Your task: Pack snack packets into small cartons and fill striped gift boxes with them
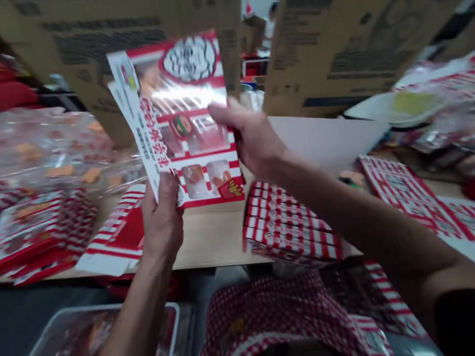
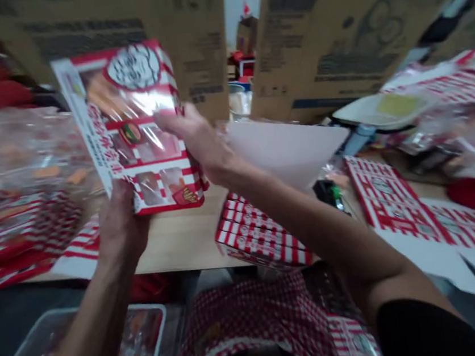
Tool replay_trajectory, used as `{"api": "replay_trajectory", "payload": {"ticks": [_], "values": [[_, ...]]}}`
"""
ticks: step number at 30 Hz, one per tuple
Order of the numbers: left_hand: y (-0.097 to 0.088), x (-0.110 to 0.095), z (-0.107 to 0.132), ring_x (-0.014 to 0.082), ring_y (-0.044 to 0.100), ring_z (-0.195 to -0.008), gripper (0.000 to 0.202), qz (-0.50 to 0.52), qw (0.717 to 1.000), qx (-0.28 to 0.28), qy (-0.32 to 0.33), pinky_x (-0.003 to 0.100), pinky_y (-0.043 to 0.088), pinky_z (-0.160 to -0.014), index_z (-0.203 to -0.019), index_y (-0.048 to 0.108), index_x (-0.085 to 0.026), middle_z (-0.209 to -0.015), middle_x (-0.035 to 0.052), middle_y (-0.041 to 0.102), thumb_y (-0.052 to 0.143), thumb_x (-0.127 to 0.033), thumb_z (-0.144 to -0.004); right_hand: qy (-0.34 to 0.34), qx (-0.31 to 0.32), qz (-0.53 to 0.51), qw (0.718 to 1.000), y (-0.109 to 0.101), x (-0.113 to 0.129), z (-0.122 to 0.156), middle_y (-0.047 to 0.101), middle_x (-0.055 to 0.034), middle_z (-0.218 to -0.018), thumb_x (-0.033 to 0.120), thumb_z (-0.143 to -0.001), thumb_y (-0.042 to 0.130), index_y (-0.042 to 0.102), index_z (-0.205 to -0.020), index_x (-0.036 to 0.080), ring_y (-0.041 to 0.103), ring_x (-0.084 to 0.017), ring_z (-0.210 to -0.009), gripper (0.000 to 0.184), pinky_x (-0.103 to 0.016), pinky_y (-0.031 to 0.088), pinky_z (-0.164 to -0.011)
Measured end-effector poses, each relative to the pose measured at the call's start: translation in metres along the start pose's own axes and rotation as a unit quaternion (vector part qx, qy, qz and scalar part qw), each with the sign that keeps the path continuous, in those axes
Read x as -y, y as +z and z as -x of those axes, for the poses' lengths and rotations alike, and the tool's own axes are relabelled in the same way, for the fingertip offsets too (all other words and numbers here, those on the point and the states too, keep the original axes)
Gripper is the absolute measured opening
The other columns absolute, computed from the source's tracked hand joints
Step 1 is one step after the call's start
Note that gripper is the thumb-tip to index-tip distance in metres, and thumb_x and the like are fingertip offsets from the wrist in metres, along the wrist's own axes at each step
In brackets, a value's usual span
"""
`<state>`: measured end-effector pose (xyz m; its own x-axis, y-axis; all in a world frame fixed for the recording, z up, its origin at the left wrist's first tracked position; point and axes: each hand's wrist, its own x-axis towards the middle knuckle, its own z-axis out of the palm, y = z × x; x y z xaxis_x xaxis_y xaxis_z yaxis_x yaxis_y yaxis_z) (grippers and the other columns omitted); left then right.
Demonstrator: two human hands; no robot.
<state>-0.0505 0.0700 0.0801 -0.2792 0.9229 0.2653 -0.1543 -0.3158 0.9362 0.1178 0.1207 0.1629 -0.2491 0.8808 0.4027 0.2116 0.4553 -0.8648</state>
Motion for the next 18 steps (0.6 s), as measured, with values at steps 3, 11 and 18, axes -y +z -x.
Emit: {"api": "replay_trajectory", "payload": {"ticks": [3, 11, 18], "values": [[0.042, 0.007, -0.015, 0.0258, 0.071, -0.096, 0.052, 0.02, 0.99, 0.13, 0.044, 0.036, 0.062, -0.075, -0.107, 0.067, -0.022, -0.092, 0.0064, 0.069, 0.065, -0.07, -0.086, -0.036, -0.026, -0.014, 0.999, -0.07, 0.003, -0.005, 0.071, -0.0001, -0.127, 0.061, -0.092, 0.044, 0.057, -0.127, 0.025, 0.066, -0.024, -0.121, 0.052, -0.04, 0.055, -0.099], [0.107, 0.057, -0.02, 0.0387, 0.058, -0.124, 0.041, -0.375, 0.749, 0.523, 0.156, 0.057, 0.039, -0.109, -0.108, 0.07, -0.019, -0.115, 0.0132, 0.071, 0.054, -0.055, -0.096, -0.111, -0.083, 0.122, 0.983, -0.173, -0.007, 0.045, 0.072, -0.0019, -0.121, 0.062, -0.084, 0.061, 0.061, -0.124, 0.022, 0.066, -0.024, -0.116, 0.057, -0.038, 0.053, -0.099], [0.104, 0.075, -0.012, 0.0375, 0.048, -0.134, 0.039, -0.511, 0.655, 0.505, 0.234, 0.056, 0.028, -0.107, -0.129, 0.063, -0.024, -0.125, 0.0132, 0.068, 0.05, -0.047, -0.099, -0.256, -0.071, 0.39, 0.882, -0.157, 0.008, 0.106, 0.053, -0.0053, -0.149, 0.05, -0.099, 0.049, 0.041, -0.15, 0.032, 0.053, -0.031, -0.134, 0.055, -0.044, 0.042, -0.114]]}}
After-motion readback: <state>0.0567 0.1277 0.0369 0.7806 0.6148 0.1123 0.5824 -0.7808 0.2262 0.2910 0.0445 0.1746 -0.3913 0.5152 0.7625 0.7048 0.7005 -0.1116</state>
